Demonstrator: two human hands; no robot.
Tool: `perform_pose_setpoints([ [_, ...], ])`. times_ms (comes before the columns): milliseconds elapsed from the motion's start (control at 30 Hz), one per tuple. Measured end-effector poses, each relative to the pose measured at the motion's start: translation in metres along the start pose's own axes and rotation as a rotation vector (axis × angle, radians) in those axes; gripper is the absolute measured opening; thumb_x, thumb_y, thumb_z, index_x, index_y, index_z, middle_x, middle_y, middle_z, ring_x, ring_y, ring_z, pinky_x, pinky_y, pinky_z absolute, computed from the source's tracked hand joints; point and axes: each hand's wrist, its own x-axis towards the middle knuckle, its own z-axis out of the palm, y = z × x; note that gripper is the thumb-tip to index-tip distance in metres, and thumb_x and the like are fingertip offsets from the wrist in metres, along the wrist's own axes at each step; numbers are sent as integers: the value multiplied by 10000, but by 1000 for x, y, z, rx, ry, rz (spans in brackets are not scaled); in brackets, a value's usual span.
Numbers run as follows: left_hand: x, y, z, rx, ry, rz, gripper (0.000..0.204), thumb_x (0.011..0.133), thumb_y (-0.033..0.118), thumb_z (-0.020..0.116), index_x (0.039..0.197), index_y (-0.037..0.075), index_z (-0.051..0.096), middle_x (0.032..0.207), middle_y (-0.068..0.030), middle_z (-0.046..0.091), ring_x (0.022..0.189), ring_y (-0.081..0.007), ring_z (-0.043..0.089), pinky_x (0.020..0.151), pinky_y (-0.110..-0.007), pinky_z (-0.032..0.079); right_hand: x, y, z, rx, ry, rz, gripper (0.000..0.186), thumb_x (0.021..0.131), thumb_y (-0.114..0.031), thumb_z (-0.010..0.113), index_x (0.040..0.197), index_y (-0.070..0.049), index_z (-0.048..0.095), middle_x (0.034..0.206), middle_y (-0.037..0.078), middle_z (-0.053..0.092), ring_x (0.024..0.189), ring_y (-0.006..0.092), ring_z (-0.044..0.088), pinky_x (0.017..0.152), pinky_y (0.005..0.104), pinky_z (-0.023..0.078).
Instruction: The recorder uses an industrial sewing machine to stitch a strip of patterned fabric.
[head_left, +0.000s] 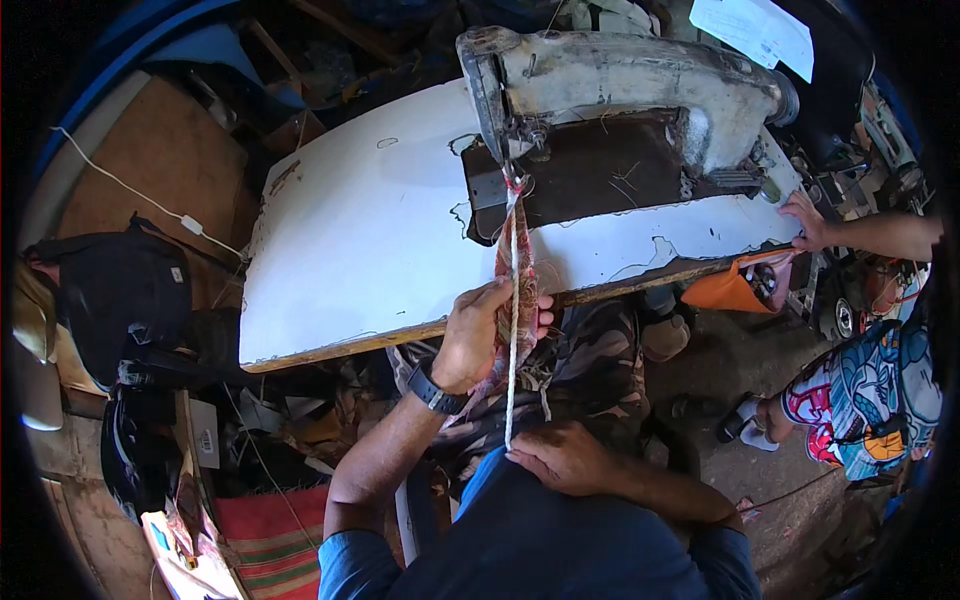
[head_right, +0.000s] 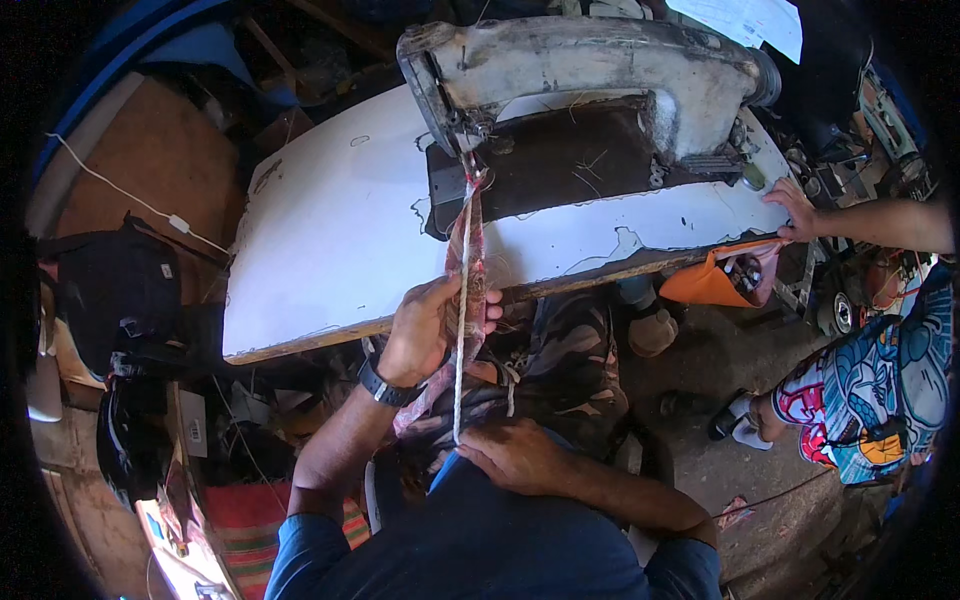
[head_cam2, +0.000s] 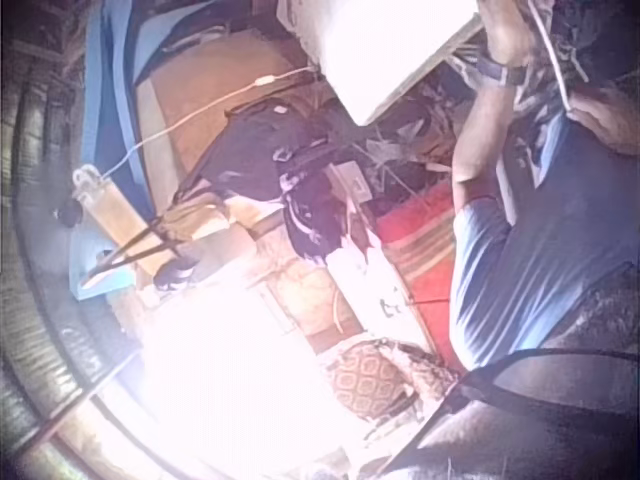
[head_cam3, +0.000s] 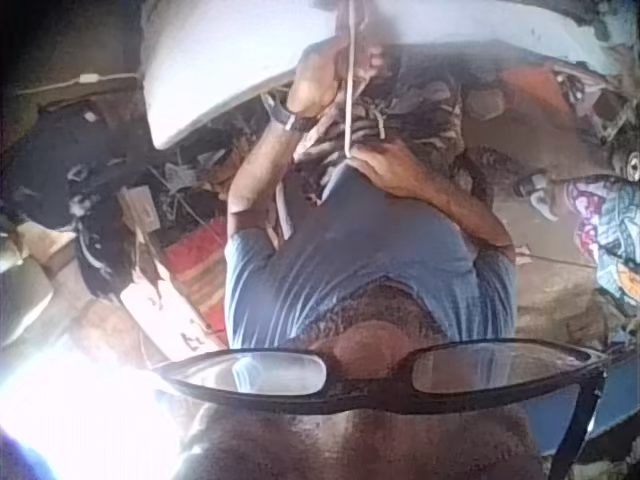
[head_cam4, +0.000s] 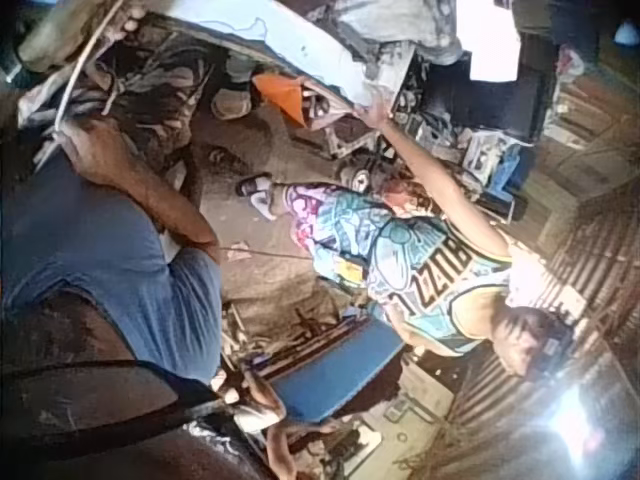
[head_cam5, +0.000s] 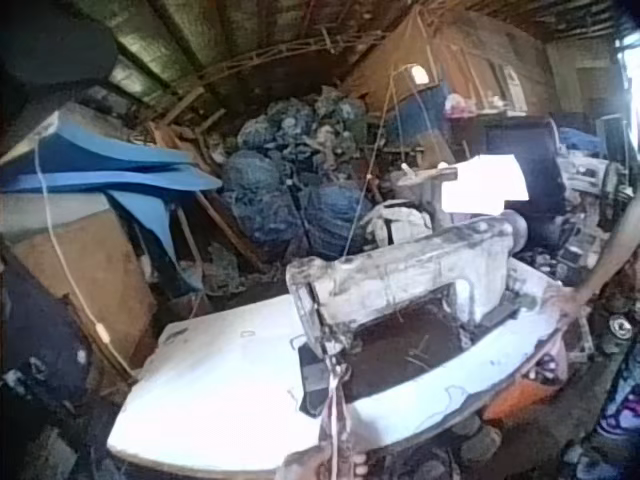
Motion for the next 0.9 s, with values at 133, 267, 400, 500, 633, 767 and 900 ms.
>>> perform_pose_setpoints([
  [133, -19, -11, 14, 229, 108, 125, 327, 1107, 180, 516, 1310, -72, 563, 1182, -235, 719, 965, -257, 753, 820, -380, 643, 1, 10, -4, -40, -97, 51, 199, 1046, -252, 631, 1088, -60, 661, 938, 154, 714, 883, 365, 715, 750, 476, 575],
  [267, -41, -33, 24, 278, 187, 215, 290, 1111, 154, 522, 1319, -47, 508, 1130, -212, 726, 852, -217, 765, 727, -328, 656, -4, 20, -14, -26, -171, 75, 177, 1016, -204, 666, 993, -29, 676, 893, 144, 682, 827, 354, 694, 749, 453, 565],
  [400, -53, -61, 37, 249, 279, 350, 269, 1102, 122, 549, 1329, 22, 444, 1059, -161, 728, 760, -149, 727, 693, -288, 630, 3, 44, -56, -164, 125, 20, 188, 997, -208, 692, 1015, -21, 696, 932, 174, 688, 836, 361, 690, 733, 448, 555],
  [500, -52, -76, 33, 339, 294, 476, 208, 1097, 110, 556, 1270, 18, 488, 1000, -140, 736, 761, -141, 730, 692, -287, 627, 30, 44, -87, -299, 427, -14, 127, 915, -30, 730, 1034, -2, 698, 948, 148, 692, 827, 337, 679, 741, 421, 539],
  [633, -43, -88, 25, 570, 260, 437, 93, 1089, 78, 557, 1150, 10, 543, 923, -112, 716, 745, -123, 708, 676, -281, 614, 65, 50, -103, -700, 510, -217, 367, 827, -31, 793, 1184, -74, 720, 1158, 113, 668, 996, 322, 674, 846, 437, 553],
  [767, -41, -90, 27, 496, 250, 366, 88, 1094, 90, 549, 1104, 3, 560, 910, -103, 714, 738, -112, 701, 651, -266, 599, 75, 79, -95, -882, 395, -288, 517, 818, -100, 793, 1324, -133, 694, 1421, 79, 590, 1245, 313, 575, 1055, 476, 487],
  [900, -42, -87, 32, 482, 231, 398, 93, 1104, 109, 537, 1107, 17, 542, 906, -112, 715, 732, -120, 705, 647, -265, 597, 86, 87, -94, -907, 381, -346, 415, 857, -108, 738, 1272, -116, 722, 1417, 65, 626, 1245, 306, 586, 1055, 465, 498],
])
